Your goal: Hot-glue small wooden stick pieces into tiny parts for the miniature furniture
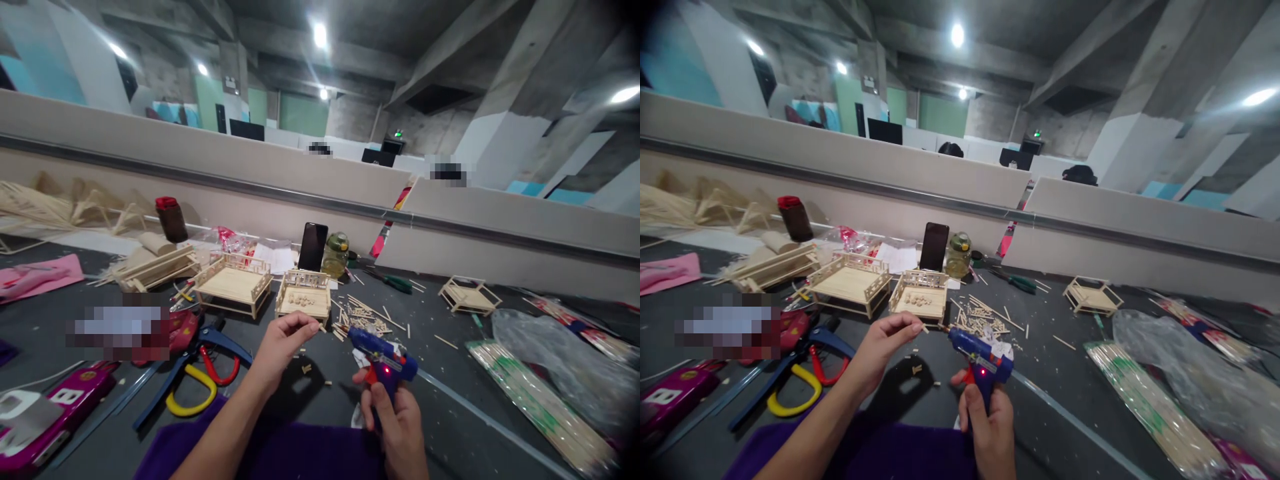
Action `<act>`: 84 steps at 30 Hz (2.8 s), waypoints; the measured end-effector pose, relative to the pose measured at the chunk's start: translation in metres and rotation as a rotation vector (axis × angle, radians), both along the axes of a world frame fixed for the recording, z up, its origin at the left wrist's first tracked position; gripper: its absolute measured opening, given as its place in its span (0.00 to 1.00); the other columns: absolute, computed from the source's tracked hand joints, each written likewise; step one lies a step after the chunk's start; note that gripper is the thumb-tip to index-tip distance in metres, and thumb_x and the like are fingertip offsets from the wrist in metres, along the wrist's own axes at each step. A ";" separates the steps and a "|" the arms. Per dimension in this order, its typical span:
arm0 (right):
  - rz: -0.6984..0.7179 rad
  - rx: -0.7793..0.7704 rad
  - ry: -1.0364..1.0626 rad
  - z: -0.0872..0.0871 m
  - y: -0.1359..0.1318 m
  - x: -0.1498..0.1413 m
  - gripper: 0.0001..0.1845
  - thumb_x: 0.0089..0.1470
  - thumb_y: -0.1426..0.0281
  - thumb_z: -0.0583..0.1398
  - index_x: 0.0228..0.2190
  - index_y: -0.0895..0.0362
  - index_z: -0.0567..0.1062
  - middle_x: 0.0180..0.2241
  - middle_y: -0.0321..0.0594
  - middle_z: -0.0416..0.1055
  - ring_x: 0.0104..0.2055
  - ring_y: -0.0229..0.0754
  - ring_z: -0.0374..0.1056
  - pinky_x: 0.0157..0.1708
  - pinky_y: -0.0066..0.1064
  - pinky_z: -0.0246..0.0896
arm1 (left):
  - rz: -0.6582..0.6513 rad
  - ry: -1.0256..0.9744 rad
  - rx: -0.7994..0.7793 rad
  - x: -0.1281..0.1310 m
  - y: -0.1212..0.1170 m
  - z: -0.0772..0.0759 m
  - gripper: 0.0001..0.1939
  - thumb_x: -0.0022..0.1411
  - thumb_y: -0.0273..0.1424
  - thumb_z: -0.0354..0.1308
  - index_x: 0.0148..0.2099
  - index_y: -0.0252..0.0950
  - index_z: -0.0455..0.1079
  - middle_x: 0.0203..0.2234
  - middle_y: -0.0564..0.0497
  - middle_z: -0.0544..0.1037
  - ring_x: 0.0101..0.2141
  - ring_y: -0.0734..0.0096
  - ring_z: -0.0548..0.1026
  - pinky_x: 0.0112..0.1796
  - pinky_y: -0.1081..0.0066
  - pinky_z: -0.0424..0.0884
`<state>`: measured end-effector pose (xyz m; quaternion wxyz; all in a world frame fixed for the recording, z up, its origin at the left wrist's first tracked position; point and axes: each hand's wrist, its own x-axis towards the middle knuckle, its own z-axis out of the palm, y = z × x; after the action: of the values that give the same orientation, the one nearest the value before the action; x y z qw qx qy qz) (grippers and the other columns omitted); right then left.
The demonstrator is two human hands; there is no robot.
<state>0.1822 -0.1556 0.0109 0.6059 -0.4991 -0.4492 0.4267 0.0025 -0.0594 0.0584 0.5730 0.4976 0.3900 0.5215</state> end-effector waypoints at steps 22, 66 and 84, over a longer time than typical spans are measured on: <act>0.030 -0.010 0.006 -0.003 -0.001 -0.003 0.20 0.54 0.53 0.60 0.36 0.59 0.72 0.26 0.38 0.69 0.18 0.31 0.56 0.19 0.25 0.54 | -0.037 -0.019 -0.044 0.001 -0.001 -0.002 0.13 0.47 0.39 0.69 0.28 0.33 0.76 0.23 0.52 0.74 0.28 0.72 0.67 0.32 0.74 0.61; 0.061 0.027 0.024 -0.011 -0.002 -0.001 0.17 0.58 0.57 0.58 0.39 0.59 0.70 0.29 0.37 0.68 0.19 0.28 0.54 0.20 0.24 0.51 | -0.087 -0.036 -0.059 0.001 -0.001 -0.004 0.11 0.50 0.36 0.68 0.29 0.34 0.75 0.24 0.54 0.73 0.28 0.74 0.65 0.32 0.73 0.60; 0.039 0.033 0.040 -0.006 -0.003 0.000 0.17 0.56 0.56 0.60 0.34 0.59 0.72 0.28 0.38 0.70 0.18 0.29 0.56 0.19 0.23 0.52 | -0.072 -0.029 -0.052 0.000 0.001 -0.003 0.11 0.49 0.36 0.68 0.29 0.33 0.75 0.25 0.53 0.73 0.28 0.74 0.66 0.33 0.74 0.60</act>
<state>0.1819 -0.1586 0.0052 0.6146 -0.4714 -0.4536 0.4408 0.0025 -0.0588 0.0553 0.6095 0.4888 0.3770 0.4974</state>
